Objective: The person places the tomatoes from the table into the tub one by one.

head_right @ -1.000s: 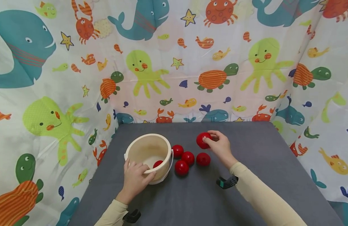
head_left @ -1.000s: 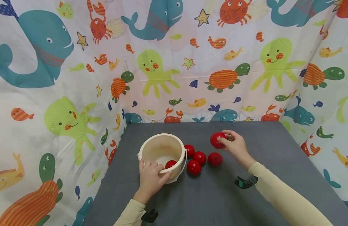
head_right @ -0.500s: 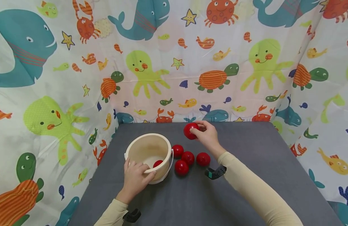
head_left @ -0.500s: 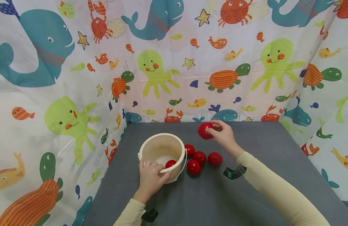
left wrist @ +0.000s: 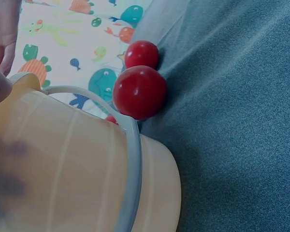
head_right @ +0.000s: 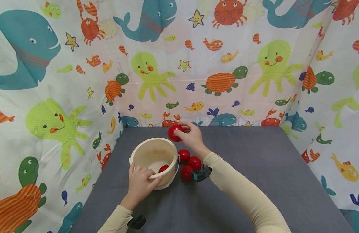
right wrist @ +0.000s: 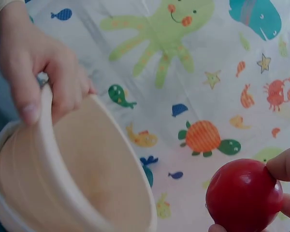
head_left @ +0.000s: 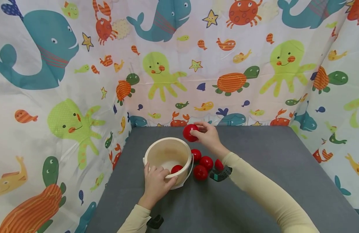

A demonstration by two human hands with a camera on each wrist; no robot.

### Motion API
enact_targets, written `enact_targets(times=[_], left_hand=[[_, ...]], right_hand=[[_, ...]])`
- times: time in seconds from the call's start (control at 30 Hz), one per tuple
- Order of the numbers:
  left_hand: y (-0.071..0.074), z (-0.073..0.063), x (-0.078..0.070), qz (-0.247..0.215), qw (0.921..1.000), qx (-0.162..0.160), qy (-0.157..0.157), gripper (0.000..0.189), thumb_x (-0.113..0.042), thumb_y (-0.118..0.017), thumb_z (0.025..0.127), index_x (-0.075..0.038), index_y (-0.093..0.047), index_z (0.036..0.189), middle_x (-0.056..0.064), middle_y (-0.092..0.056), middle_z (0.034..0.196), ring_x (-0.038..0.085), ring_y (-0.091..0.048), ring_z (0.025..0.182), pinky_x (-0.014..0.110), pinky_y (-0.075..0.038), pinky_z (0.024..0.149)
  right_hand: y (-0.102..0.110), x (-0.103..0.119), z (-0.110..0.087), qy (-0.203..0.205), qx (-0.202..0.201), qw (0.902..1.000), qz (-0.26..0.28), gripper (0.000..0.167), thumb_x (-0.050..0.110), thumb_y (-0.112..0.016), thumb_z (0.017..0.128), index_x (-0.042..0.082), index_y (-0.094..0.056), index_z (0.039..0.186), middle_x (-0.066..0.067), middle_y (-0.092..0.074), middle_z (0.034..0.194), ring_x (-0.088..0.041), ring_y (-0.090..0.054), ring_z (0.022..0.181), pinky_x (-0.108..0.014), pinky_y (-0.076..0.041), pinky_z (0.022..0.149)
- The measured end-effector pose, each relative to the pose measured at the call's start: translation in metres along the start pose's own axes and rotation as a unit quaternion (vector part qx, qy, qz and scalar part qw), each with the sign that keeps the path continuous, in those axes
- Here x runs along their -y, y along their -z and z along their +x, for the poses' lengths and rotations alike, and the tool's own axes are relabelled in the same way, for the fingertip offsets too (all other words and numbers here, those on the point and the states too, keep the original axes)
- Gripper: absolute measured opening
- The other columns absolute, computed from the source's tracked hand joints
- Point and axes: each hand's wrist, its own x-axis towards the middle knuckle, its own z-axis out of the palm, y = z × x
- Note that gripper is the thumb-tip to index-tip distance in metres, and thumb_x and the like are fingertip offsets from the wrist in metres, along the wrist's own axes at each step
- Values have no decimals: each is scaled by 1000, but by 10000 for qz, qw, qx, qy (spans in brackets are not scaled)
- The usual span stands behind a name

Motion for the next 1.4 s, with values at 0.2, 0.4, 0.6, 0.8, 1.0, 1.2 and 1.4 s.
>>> enact_targets(times=[0.2, 0.4, 0.6, 0.8, 1.0, 1.2, 1.4], left_hand=[[1, 2, -1, -14, 10000, 96, 2, 24, -40, -82, 79, -20, -72, 70, 0, -61, 66, 25, -56, 73, 79, -38, 106], [1, 2, -1, -14, 9997, 216, 70, 23, -41, -82, 79, -19, -76, 76, 1, -66, 70, 24, -58, 77, 78, -37, 108], [1, 2, -1, 14, 9998, 218, 41, 25, -42, -81, 80, -18, -78, 78, 1, -68, 71, 24, -59, 76, 79, -37, 107], [1, 1, 0, 82, 9997, 234, 33, 25, -42, -81, 80, -18, -78, 78, 1, -68, 70, 24, -60, 76, 79, -38, 106], [1, 2, 0, 98, 9998, 183, 25, 25, -41, -82, 81, -17, -78, 77, 1, -69, 71, 24, -59, 75, 79, -37, 107], [0, 1, -1, 107, 9998, 155, -15, 26, -41, -81, 81, -16, -78, 77, 1, -69, 70, 24, -59, 75, 79, -38, 107], [0, 1, -1, 108, 9999, 104, 10, 24, -40, -81, 81, -16, -79, 78, 1, -67, 68, 23, -56, 73, 79, -38, 107]], right_hand=[[-23, 5, 5, 78, 158, 9994, 293, 49, 15, -71, 98, 5, -60, 144, -23, -66, 137, -39, -68, 122, -44, -64, 86], [-48, 5, 8, -74, 277, 9992, 270, 44, 16, -73, 97, 10, -65, 140, -20, -68, 134, -37, -67, 120, -42, -65, 84], [-71, -7, 4, -160, 570, 9981, 176, 41, 14, -73, 97, 7, -67, 137, -20, -70, 128, -36, -69, 115, -49, -64, 86], [-89, -19, 0, -372, 712, 9967, -124, 41, 16, -76, 95, 8, -68, 135, -18, -71, 126, -32, -68, 111, -47, -65, 85], [-102, -30, -1, -580, 884, 9936, -398, 42, 19, -78, 93, 11, -71, 133, -15, -71, 125, -30, -68, 107, -40, -66, 77], [-110, -43, 1, -721, 1007, 9914, -431, 41, 17, -79, 93, 11, -71, 132, -16, -70, 128, -29, -68, 106, -37, -66, 73], [-115, -45, 2, -663, 1075, 9893, -735, 42, 17, -80, 90, 9, -72, 130, -17, -73, 124, -28, -69, 99, -41, -66, 72]])
